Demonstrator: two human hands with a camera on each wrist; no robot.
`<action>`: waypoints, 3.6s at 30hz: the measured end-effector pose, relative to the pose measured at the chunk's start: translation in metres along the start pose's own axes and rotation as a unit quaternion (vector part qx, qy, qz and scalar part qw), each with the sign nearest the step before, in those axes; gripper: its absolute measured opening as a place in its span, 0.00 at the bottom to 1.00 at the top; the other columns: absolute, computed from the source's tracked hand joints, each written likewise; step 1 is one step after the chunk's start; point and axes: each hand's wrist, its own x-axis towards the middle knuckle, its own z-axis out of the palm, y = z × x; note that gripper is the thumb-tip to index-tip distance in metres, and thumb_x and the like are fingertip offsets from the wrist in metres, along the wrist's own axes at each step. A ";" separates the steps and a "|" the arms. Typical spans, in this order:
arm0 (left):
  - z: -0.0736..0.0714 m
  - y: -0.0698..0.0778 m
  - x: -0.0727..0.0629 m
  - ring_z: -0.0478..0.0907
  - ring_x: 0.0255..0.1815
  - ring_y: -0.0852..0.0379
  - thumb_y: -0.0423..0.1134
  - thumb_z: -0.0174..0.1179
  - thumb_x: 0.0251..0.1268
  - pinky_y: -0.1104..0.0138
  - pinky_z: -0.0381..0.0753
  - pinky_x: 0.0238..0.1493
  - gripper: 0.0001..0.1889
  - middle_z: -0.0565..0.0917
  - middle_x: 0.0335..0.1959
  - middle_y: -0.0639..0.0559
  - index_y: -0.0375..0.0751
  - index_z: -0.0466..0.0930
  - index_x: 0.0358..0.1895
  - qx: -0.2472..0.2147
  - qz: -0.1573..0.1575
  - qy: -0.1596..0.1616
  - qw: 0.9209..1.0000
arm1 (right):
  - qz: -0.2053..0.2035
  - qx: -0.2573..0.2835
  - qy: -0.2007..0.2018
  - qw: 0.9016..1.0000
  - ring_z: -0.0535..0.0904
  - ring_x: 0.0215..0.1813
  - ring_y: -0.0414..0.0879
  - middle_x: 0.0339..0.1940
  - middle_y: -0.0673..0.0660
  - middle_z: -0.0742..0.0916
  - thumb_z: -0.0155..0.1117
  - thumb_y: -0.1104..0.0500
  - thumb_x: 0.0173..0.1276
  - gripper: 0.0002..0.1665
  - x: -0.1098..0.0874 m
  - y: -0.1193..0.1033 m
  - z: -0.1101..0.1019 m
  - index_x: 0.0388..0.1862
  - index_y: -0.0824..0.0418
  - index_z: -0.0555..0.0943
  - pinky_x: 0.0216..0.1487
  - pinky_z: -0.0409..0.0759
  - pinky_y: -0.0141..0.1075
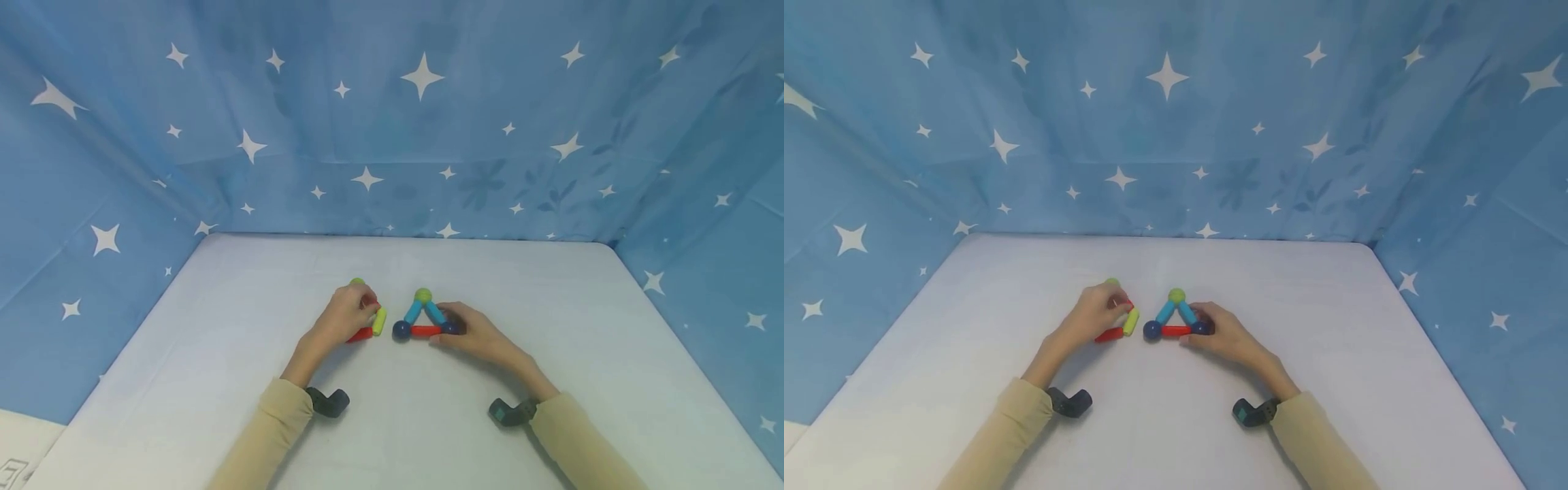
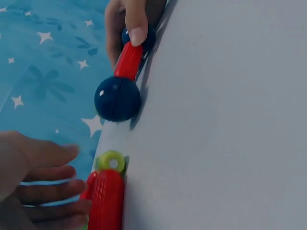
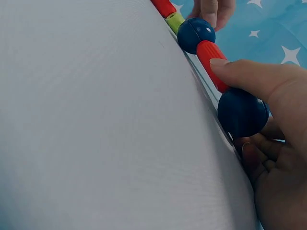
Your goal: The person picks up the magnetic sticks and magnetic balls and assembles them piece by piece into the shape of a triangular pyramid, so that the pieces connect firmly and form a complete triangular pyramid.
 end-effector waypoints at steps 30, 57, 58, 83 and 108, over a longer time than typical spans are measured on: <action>0.030 -0.001 -0.006 0.80 0.47 0.44 0.29 0.61 0.73 0.55 0.84 0.52 0.10 0.81 0.43 0.38 0.28 0.77 0.51 0.137 0.090 -0.005 0.987 | -0.020 -0.002 -0.002 1.000 0.78 0.59 0.50 0.59 0.56 0.84 0.75 0.45 0.65 0.41 -0.003 -0.004 -0.004 0.73 0.57 0.73 0.65 0.78 0.51; 0.023 0.056 0.004 0.83 0.43 0.51 0.29 0.67 0.66 0.62 0.86 0.48 0.18 0.85 0.42 0.43 0.31 0.79 0.57 -0.130 0.094 -0.001 0.987 | -0.027 -0.011 -0.003 1.000 0.79 0.62 0.51 0.61 0.55 0.84 0.78 0.43 0.62 0.44 -0.006 0.003 -0.005 0.73 0.57 0.73 0.66 0.77 0.53; 0.026 0.059 0.005 0.84 0.44 0.50 0.28 0.66 0.66 0.61 0.87 0.49 0.18 0.85 0.43 0.42 0.31 0.79 0.59 -0.135 0.096 -0.006 0.986 | -0.031 -0.011 -0.005 0.999 0.79 0.63 0.50 0.61 0.55 0.84 0.78 0.43 0.62 0.44 -0.006 0.004 -0.005 0.73 0.57 0.73 0.67 0.77 0.53; 0.012 0.036 0.026 0.80 0.57 0.40 0.19 0.54 0.67 0.52 0.82 0.61 0.18 0.86 0.53 0.39 0.30 0.83 0.56 0.084 0.109 -0.072 0.988 | -0.015 -0.032 -0.014 0.999 0.74 0.72 0.56 0.67 0.58 0.81 0.77 0.42 0.62 0.46 -0.006 0.004 -0.005 0.73 0.60 0.72 0.75 0.70 0.55; 0.018 0.032 0.051 0.83 0.42 0.52 0.23 0.65 0.64 0.62 0.88 0.49 0.13 0.87 0.44 0.44 0.32 0.82 0.51 0.040 0.210 -0.052 0.975 | -0.008 -0.028 -0.012 1.000 0.75 0.70 0.53 0.66 0.56 0.82 0.77 0.41 0.62 0.46 -0.005 0.006 -0.001 0.73 0.59 0.72 0.73 0.73 0.54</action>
